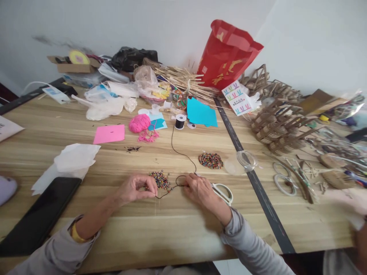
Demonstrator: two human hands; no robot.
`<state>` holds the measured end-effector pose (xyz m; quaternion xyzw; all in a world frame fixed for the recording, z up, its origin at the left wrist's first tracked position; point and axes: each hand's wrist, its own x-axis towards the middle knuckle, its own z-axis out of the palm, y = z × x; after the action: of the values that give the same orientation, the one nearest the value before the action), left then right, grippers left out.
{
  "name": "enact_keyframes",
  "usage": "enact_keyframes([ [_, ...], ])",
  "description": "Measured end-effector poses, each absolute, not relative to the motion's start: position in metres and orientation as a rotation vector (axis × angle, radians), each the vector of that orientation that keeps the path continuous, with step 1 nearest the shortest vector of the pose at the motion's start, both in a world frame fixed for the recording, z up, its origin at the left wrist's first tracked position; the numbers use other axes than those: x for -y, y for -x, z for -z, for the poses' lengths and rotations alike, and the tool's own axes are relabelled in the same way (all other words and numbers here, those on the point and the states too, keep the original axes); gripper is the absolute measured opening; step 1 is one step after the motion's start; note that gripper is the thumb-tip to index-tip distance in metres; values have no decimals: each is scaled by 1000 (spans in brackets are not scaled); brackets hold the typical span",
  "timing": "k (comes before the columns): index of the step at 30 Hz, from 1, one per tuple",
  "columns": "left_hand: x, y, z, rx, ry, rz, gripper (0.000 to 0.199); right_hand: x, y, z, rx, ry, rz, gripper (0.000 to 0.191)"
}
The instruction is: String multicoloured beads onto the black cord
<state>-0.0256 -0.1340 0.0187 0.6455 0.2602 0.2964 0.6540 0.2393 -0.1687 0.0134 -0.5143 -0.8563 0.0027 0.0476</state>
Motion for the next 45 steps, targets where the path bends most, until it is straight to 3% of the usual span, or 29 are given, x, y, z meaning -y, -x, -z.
enact_keyframes([
  [9,140,22,-21,-566,-1464,-656,20,145,-231,-13,2556,1532,475,18],
  [16,149,18,-20,-492,-1373,-543,20,163,-239,-20,2500,1760,229,7],
  [24,148,17,-12,-498,-1415,-481,19,154,-235,-31,2627,1904,-8,16],
  [33,145,18,-11,-489,-1445,-507,26,138,-240,-27,2613,1751,-121,8],
  [39,146,19,-15,-508,-1486,-480,23,161,-232,-52,2439,1542,-535,11],
  [45,148,19,-20,-554,-1539,-423,16,195,-224,-68,2723,1379,-913,17],
])
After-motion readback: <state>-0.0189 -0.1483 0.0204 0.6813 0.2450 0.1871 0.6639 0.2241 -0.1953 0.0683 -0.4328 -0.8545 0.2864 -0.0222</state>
